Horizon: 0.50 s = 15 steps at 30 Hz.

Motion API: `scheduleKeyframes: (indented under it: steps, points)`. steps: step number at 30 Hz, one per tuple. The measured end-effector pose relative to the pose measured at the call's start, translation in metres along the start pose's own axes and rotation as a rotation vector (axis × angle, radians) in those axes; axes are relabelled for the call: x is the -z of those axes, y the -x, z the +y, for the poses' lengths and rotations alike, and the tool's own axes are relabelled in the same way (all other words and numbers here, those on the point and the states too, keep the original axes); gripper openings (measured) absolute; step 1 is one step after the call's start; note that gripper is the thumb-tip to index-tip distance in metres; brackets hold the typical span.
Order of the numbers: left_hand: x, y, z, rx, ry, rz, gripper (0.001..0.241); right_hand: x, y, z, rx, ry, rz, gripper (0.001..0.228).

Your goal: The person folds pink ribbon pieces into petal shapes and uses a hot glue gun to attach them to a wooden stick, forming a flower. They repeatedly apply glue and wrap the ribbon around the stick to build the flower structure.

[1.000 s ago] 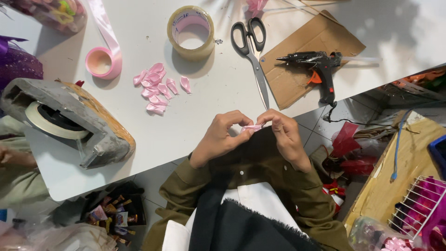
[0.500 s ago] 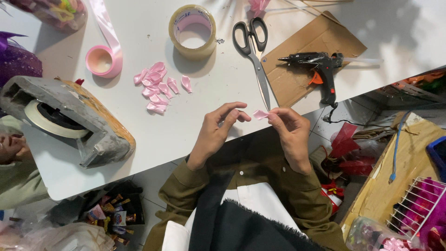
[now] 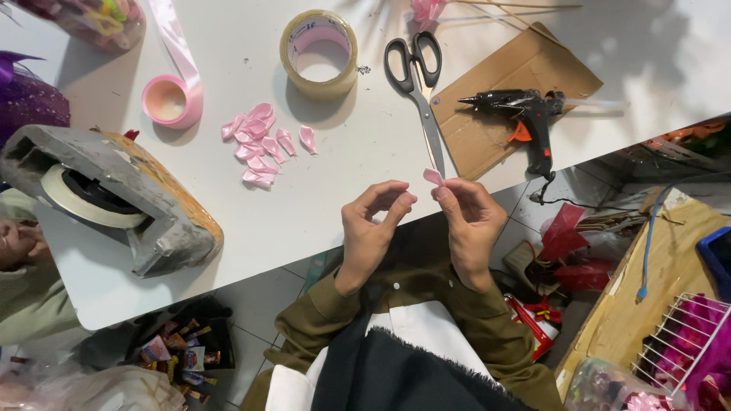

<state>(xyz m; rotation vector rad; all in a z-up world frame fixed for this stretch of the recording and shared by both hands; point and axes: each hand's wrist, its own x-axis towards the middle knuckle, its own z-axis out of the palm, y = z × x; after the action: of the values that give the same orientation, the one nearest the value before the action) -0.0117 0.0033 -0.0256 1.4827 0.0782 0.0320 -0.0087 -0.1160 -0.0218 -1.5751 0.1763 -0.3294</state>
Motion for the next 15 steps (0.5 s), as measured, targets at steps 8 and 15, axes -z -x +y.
scheduleKeyframes:
  steps: [8, 15]
  points:
    - [-0.004, -0.004, -0.006, -0.063, 0.044, 0.058, 0.015, -0.009, 0.007, 0.020, -0.115, -0.157, -0.070, 0.013]
    - [0.004, -0.007, 0.000, -0.115, 0.021, 0.065, 0.011, -0.014, 0.009, 0.028, -0.140, -0.187, -0.095, 0.012]
